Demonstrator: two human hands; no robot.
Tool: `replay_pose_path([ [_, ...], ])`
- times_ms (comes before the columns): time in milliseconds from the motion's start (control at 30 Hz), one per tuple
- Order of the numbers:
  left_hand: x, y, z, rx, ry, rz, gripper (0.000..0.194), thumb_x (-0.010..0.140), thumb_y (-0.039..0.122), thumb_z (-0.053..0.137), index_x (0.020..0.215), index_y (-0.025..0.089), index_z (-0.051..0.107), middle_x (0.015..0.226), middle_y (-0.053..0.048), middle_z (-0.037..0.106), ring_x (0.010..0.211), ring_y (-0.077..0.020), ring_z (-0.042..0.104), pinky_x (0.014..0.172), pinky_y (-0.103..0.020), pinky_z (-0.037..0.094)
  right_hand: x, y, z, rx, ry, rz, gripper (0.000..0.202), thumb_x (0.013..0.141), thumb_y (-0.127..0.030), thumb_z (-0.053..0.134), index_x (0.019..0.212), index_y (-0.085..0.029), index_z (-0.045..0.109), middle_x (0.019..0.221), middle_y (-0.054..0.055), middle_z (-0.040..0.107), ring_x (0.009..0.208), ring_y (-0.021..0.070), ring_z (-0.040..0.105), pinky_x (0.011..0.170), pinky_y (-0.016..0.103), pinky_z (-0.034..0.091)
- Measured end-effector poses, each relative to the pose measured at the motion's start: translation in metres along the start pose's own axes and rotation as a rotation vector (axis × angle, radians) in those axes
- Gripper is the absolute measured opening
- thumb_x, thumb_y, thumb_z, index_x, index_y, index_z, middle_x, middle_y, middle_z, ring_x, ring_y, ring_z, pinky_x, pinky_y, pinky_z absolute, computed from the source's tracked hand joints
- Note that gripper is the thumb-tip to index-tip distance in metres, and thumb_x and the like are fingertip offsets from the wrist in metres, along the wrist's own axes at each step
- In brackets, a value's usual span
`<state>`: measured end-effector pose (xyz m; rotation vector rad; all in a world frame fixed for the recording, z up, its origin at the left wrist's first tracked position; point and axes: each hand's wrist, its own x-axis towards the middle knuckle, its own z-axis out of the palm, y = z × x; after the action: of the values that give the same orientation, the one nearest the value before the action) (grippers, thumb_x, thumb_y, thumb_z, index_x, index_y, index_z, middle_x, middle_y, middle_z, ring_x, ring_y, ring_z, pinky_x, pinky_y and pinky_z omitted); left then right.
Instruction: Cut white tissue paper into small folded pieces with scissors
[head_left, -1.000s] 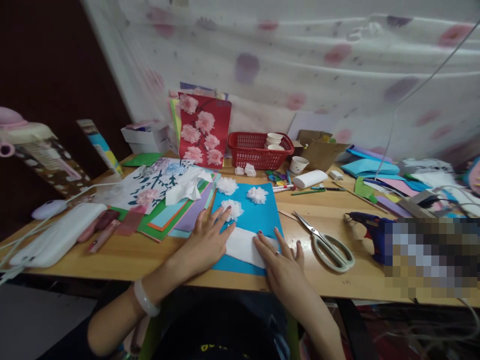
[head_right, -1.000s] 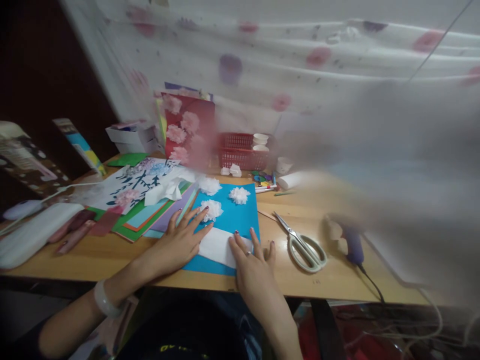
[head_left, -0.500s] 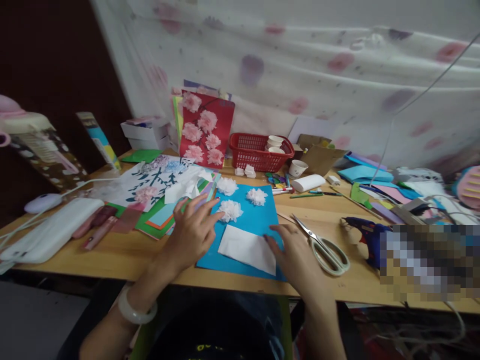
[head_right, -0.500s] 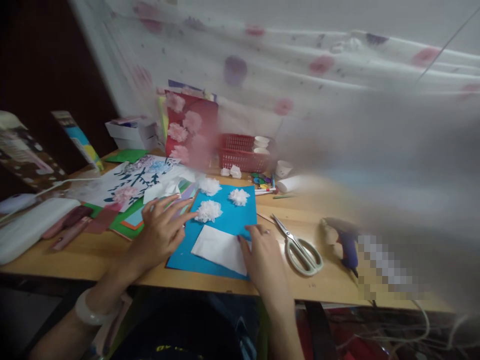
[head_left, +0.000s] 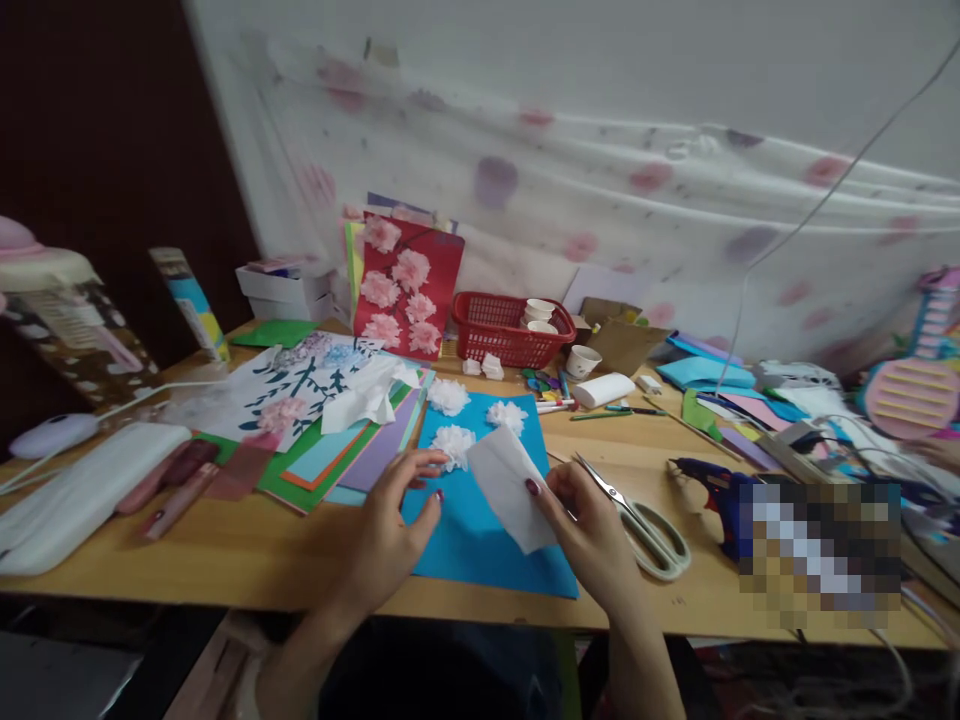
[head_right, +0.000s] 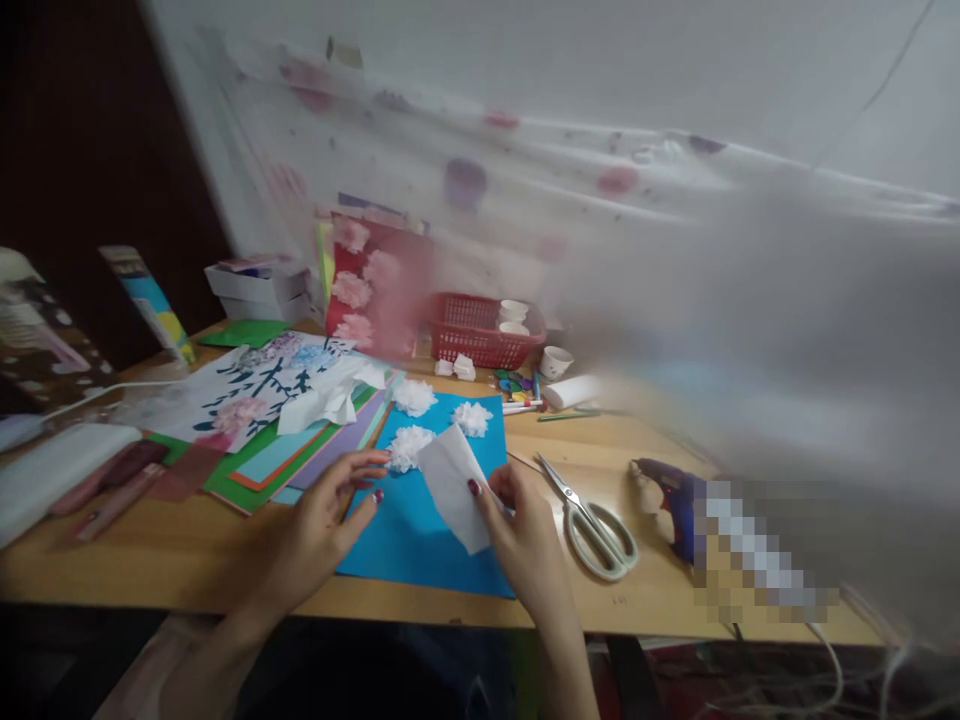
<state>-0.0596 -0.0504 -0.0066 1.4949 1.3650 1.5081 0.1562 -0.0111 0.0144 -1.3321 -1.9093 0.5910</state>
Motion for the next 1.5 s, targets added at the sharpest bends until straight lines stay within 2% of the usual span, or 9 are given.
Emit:
replay_pose_path([
  [133, -0.006, 0.010, 0.028, -0.653, -0.203, -0.295, 0.027, 0.074, 0.018, 0.069, 0.099, 0.023, 0.061, 0.114, -0.006, 0.063, 0.115, -0.0226, 0.056, 0.092, -0.031, 0.045, -0.008, 0.000, 0.005, 0.360, 0.171, 0.065, 0.030, 0.085, -0.047, 0.060, 0.073, -0.021, 0.048, 0.062, -0.005, 0.044, 0.056, 0.0121, 0.040, 0.049, 0.023, 0.032],
  [267, -0.001, 0.017, 0.047, -0.935, -0.198, -0.382, 0.030, 0.076, 0.018, 0.071, 0.102, 0.024, 0.058, 0.101, -0.002, 0.067, 0.093, -0.0147, 0.063, 0.081, -0.025, 0.047, -0.017, -0.001, 0.010, 0.551, 0.183, 0.161, 0.032, 0.082, -0.047, 0.065, 0.075, -0.021, 0.047, 0.061, -0.006, 0.042, 0.054, 0.0104, 0.037, 0.049, 0.021, 0.030],
  [567, 0.003, 0.020, 0.053, -0.642, -0.011, -0.215, 0.023, 0.076, 0.010, 0.062, 0.098, 0.017, 0.063, 0.101, -0.007, 0.069, 0.094, -0.0176, 0.063, 0.080, -0.025, 0.047, -0.031, -0.007, 0.019, 0.551, 0.130, 0.276, 0.036, 0.081, -0.055, 0.062, 0.083, -0.021, 0.049, 0.052, -0.008, 0.044, 0.046, 0.0094, 0.036, 0.042, 0.019, 0.027],
  [700, 0.004, 0.024, 0.048, -0.566, -0.055, -0.201, 0.022, 0.079, 0.011, 0.059, 0.099, 0.018, 0.064, 0.108, -0.007, 0.069, 0.098, -0.0172, 0.062, 0.081, -0.024, 0.046, -0.030, -0.007, 0.016, 0.416, 0.097, 0.293, 0.040, 0.086, -0.060, 0.049, 0.089, -0.021, 0.054, 0.049, -0.007, 0.041, 0.043, 0.0103, 0.034, 0.039, 0.020, 0.022],
  [933, 0.012, 0.024, 0.040, -0.413, -0.115, -0.149, 0.018, 0.087, 0.017, 0.052, 0.099, 0.021, 0.066, 0.102, -0.004, 0.069, 0.083, -0.0145, 0.062, 0.069, -0.022, 0.046, -0.032, -0.007, 0.017, 0.255, 0.063, 0.231, 0.042, 0.088, -0.056, 0.047, 0.065, -0.020, 0.049, 0.047, -0.008, 0.031, 0.042, 0.0087, 0.028, 0.039, 0.021, 0.017],
  [1100, 0.011, 0.025, 0.036, -0.500, -0.221, -0.123, 0.020, 0.087, 0.025, 0.059, 0.105, 0.023, 0.068, 0.103, -0.005, 0.068, 0.090, -0.0171, 0.063, 0.078, -0.027, 0.049, -0.035, -0.006, 0.019, 0.108, 0.213, 0.176, 0.037, 0.090, -0.052, 0.047, 0.073, -0.020, 0.054, 0.043, -0.009, 0.034, 0.039, 0.0095, 0.032, 0.039, 0.021, 0.020],
  [1233, 0.000, 0.023, 0.040, -0.637, -0.334, -0.146, 0.023, 0.077, 0.016, 0.069, 0.099, 0.023, 0.072, 0.103, -0.006, 0.068, 0.099, -0.0203, 0.063, 0.083, -0.029, 0.050, -0.035, -0.007, 0.021, 0.127, 0.288, 0.155, 0.035, 0.090, -0.052, 0.048, 0.078, -0.020, 0.056, 0.043, -0.007, 0.040, 0.037, 0.0104, 0.035, 0.038, 0.021, 0.023],
  [1333, -0.005, 0.020, 0.042, -0.616, -0.333, -0.152, 0.021, 0.074, 0.011, 0.068, 0.090, 0.022, 0.076, 0.103, -0.008, 0.068, 0.102, -0.0224, 0.063, 0.082, -0.029, 0.051, -0.036, -0.011, 0.023, 0.164, 0.289, 0.158, 0.034, 0.089, -0.053, 0.050, 0.085, -0.020, 0.058, 0.042, -0.007, 0.040, 0.036, 0.0108, 0.036, 0.037, 0.021, 0.024],
  [1500, -0.005, 0.019, 0.039, -0.542, -0.326, -0.226, 0.033, 0.070, 0.005, 0.064, 0.096, 0.021, 0.076, 0.105, -0.008, 0.071, 0.093, -0.0207, 0.066, 0.071, -0.025, 0.051, -0.038, -0.015, 0.022, 0.218, 0.291, 0.152, 0.036, 0.089, -0.053, 0.050, 0.085, -0.018, 0.060, 0.042, -0.006, 0.042, 0.036, 0.0100, 0.035, 0.035, 0.020, 0.024],
])
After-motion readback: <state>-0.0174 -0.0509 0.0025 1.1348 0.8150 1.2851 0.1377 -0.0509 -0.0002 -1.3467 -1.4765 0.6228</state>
